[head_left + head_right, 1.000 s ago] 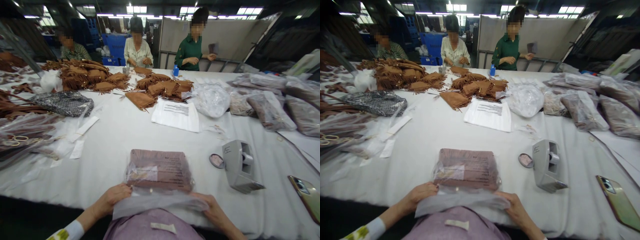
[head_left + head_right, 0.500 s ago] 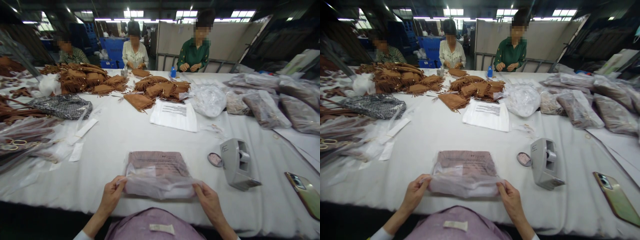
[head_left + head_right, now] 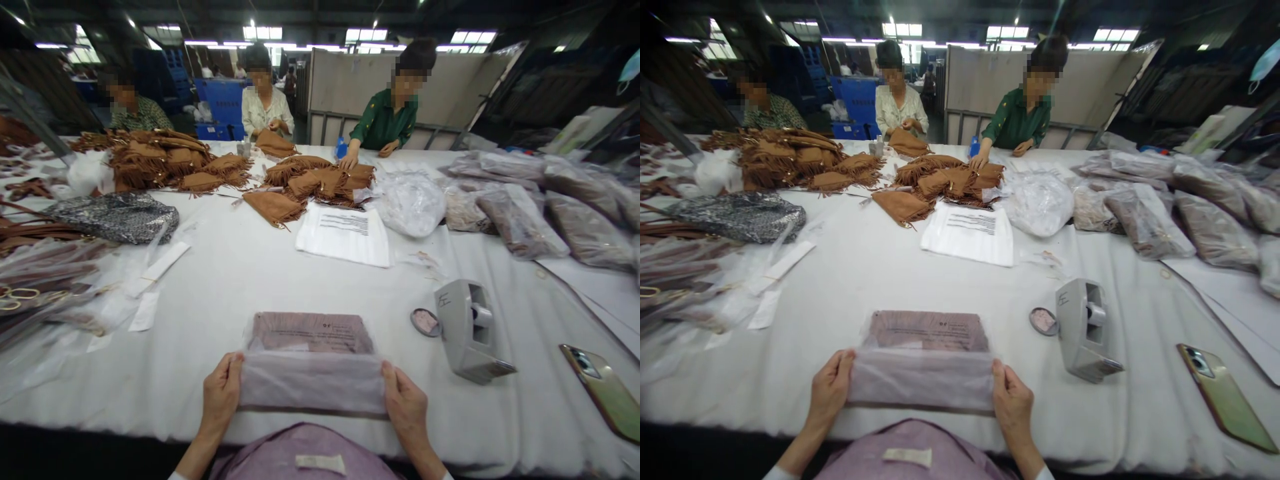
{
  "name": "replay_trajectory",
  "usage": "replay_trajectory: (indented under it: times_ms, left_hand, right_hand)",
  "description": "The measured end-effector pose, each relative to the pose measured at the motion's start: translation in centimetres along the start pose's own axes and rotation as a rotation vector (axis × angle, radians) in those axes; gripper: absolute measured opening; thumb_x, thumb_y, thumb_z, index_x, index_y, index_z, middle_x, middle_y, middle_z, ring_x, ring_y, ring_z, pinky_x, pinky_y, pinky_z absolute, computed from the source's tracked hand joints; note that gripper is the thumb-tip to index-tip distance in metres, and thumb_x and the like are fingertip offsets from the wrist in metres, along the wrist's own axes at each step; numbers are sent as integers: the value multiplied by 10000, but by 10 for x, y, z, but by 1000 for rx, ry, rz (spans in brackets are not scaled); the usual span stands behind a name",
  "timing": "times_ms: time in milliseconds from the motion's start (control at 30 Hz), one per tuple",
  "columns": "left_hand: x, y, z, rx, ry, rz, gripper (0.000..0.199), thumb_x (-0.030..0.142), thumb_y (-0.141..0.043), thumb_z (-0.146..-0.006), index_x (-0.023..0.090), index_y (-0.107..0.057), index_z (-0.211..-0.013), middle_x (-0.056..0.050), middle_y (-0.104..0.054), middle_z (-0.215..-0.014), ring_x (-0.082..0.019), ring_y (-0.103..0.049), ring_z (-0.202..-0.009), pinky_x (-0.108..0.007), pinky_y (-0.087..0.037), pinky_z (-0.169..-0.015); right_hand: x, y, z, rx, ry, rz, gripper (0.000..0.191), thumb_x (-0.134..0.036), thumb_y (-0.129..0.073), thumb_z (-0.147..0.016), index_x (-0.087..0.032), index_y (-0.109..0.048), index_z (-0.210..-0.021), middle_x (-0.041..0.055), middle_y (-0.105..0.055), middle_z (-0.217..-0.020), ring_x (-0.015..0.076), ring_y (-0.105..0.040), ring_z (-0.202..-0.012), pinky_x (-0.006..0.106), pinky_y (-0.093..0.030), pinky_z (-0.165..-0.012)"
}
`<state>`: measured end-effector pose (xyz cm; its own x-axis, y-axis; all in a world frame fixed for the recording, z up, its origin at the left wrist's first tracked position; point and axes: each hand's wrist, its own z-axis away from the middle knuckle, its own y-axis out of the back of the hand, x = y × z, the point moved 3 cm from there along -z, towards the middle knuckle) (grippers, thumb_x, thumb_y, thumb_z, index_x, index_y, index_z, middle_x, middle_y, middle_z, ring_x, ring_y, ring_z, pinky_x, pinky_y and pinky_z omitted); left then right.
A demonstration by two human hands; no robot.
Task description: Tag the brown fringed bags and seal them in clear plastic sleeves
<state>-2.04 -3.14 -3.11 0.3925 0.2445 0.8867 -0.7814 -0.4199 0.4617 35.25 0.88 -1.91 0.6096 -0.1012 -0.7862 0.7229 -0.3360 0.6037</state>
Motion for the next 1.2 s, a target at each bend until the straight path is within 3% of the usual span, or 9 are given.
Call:
replay_trajectory:
  times_ms: [100, 267, 400, 500, 767, 967, 1200]
  left_hand:
    - [3, 1, -2, 24, -8, -57, 364, 493, -421, -894, 196, -589, -766, 50, -473, -581, -119, -458, -571, -208, -378, -560]
    - [1, 2, -1, 119, -56, -218, 391, 438, -396, -907, 206, -464, -599, 59, -382, -518, -106, -416, -516, -209, -335, -534]
    - [11, 1, -5, 59, -222, -270, 284, 394, -400, -912, 206, -574, -790, 56, -471, -541, -114, -480, -511, -214, -360, -560]
    - [18, -3, -8, -26, -276, -231, 261, 379, -394, -916, 206, -589, -900, 30, -581, -631, -125, -538, -544, -218, -392, -582]
    - [5, 0, -13, 97, -117, -261, 364, 446, -383, -916, 204, -570, -719, 49, -508, -533, -120, -514, -549, -204, -378, -563]
    - [12, 3, -16, 129, -152, -287, 326, 447, -410, -912, 205, -619, -849, 41, -584, -595, -119, -530, -554, -209, -377, -580]
    - [-15, -13, -24, 56, -185, -414, 300, 386, -374, -936, 213, -593, -825, 40, -533, -546, -119, -504, -517, -216, -303, -541]
  right_hand:
    - [0, -1, 0, 15, 13, 23, 513, -583, -435, -867, -170, -575, -599, -27, -483, -529, 124, -465, -532, 212, -376, -510]
    - [5, -4, -1, 41, 22, 105, 554, -571, -391, -889, -156, -626, -606, -5, -569, -535, 143, -533, -529, 218, -410, -513]
    - [6, 2, -1, 66, 198, 161, 524, -556, -407, -893, -150, -721, -786, 54, -710, -680, 172, -632, -580, 231, -460, -570]
    - [-1, 5, -1, -13, 338, 149, 488, -577, -460, -867, -180, -732, -787, 60, -727, -699, 164, -634, -537, 231, -455, -552]
    - [3, 3, -1, -9, 1, 81, 547, -612, -425, -860, -152, -695, -738, 18, -667, -624, 156, -598, -585, 222, -440, -562]
    - [9, 4, -1, 9, 13, 112, 558, -630, -423, -856, -151, -702, -790, 22, -668, -635, 153, -586, -592, 231, -427, -591]
    - [11, -7, -1, 4, 73, 238, 605, -628, -330, -899, -164, -644, -671, -5, -551, -494, 121, -488, -463, 238, -351, -512]
